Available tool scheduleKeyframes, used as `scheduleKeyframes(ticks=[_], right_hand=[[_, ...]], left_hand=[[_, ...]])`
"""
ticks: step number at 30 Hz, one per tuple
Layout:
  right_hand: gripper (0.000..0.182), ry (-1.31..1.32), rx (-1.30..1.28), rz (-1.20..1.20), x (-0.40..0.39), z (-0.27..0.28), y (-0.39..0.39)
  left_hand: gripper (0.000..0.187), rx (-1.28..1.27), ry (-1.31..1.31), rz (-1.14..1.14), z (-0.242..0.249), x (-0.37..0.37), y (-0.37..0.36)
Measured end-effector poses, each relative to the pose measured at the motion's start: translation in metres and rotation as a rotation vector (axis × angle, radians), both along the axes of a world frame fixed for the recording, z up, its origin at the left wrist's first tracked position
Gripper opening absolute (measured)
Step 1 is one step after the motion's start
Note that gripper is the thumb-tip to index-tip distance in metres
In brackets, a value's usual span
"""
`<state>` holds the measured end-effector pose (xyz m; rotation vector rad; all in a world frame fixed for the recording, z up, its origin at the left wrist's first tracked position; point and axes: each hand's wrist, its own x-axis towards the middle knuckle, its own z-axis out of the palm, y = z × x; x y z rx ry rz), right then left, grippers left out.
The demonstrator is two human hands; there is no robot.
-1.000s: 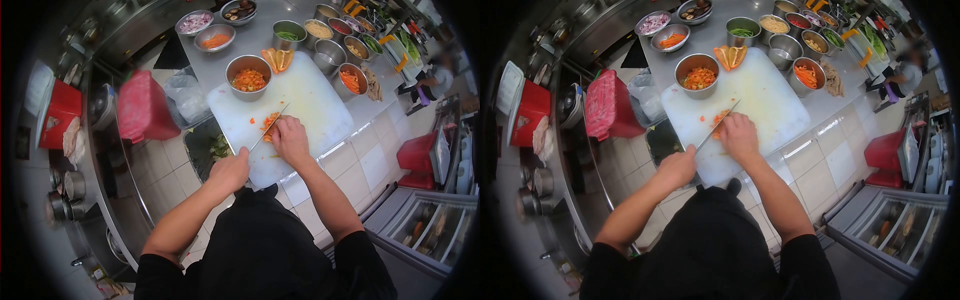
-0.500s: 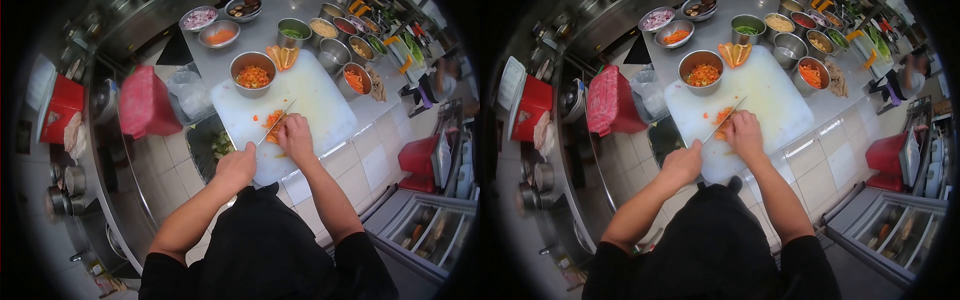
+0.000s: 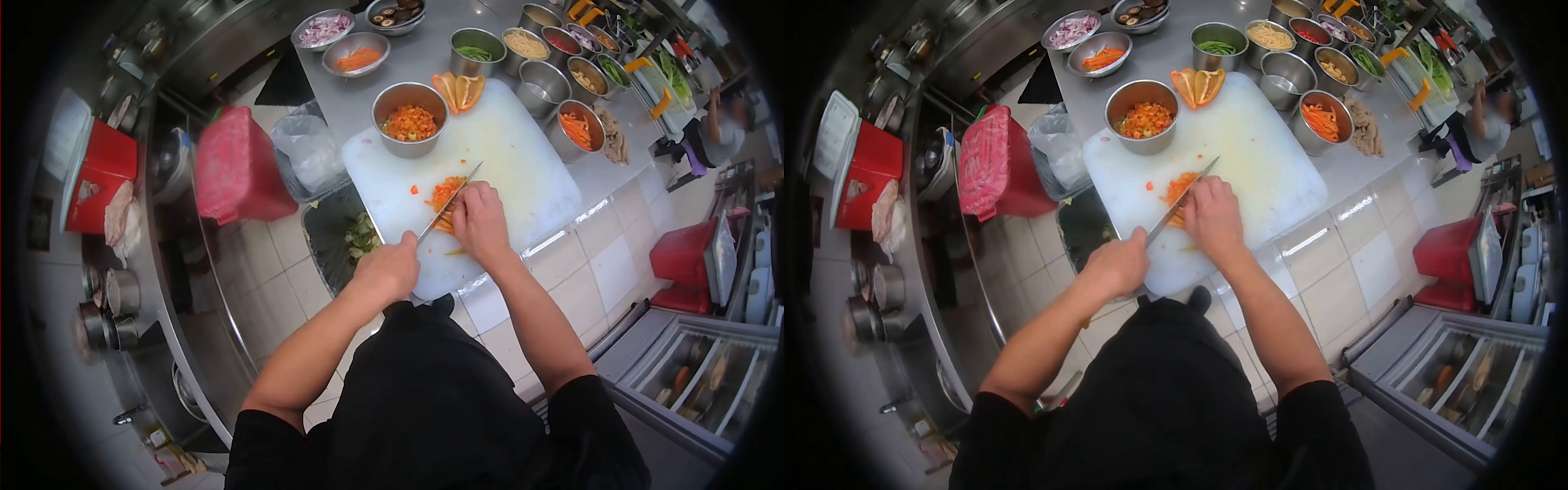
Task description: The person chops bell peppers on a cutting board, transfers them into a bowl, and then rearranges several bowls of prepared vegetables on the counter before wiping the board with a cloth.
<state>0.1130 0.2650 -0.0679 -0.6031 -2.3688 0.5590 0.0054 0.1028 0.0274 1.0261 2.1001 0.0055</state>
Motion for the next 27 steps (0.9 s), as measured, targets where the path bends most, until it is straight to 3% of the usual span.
scheduleKeyframes(ticks=[2,8,11,17,20,23,27], right_hand=[[0.017,-0.003,0.008,0.0,0.0,0.008,0.002],[0.016,0.023,0.0,0.015,0.008,-0.001,0.005],[0.014,0.021,-0.013,0.034,0.007,-0.005,0.007],[0.015,0.098,0.013,0.019,0.004,-0.009,0.01],[0.015,0.104,0.007,0.016,0.002,-0.007,0.007],[0.015,0.101,-0.005,0.013,0.004,-0.005,0.008],[0.012,0.075,-0.037,0.01,0.005,-0.009,0.005]], left_hand=[[0.029,0.014,-0.001,0.014,-0.003,-0.007,0.003],[0.028,-0.015,0.007,0.001,0.048,0.002,-0.011],[0.027,-0.019,0.011,0.017,0.012,0.01,-0.01],[0.025,-0.002,0.016,0.024,0.038,0.011,-0.014],[0.027,0.065,-0.009,0.037,-0.002,0.009,-0.002],[0.029,-0.014,-0.039,0.046,0.041,0.008,-0.001],[0.031,0.011,-0.045,0.07,-0.006,0.012,-0.003]])
